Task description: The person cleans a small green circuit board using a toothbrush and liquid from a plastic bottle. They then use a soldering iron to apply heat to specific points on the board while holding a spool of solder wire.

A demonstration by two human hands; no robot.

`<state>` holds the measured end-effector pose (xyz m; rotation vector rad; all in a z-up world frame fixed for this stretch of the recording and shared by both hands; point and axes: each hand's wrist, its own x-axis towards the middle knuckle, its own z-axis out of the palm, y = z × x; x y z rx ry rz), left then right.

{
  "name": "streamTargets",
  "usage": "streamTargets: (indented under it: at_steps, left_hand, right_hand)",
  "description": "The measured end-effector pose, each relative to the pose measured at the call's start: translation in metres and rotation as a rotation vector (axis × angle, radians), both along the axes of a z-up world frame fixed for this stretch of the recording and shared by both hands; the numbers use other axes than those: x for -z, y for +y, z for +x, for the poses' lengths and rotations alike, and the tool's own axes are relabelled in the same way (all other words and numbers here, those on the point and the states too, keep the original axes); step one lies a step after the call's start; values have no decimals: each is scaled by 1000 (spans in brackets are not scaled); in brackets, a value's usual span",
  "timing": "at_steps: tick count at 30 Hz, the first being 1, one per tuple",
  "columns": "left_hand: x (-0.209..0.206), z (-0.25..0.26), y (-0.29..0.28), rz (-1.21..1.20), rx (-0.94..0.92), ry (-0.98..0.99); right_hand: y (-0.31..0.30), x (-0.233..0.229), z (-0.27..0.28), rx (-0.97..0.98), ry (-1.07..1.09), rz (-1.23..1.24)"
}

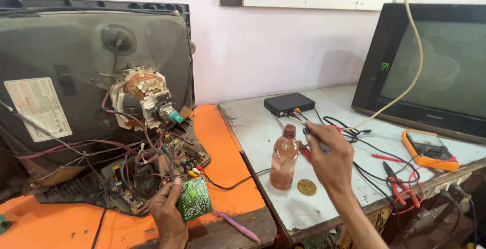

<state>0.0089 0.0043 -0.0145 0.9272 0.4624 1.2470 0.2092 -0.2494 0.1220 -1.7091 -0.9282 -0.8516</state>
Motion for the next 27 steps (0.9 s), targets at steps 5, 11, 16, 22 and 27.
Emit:
streamTargets:
  at_steps: [5, 11, 16, 22, 27]
  left_hand:
    - [5, 2, 6, 35, -24, -8]
    - [-3, 0, -1, -8, 0, 11]
    - [-3, -2, -1, 27, 5, 28]
    - [-8, -3, -4, -14, 26, 30]
    - [-5, -4, -2, 31, 2, 22]
  right_hand:
    - [27, -23, 8, -97, 80, -65]
    - [38, -7, 20, -150, 82, -126]
    - [45, 0, 23, -235, 109, -103]
    - [58, 21, 16, -212, 89, -60]
    - [66, 39, 17, -257, 103, 76]
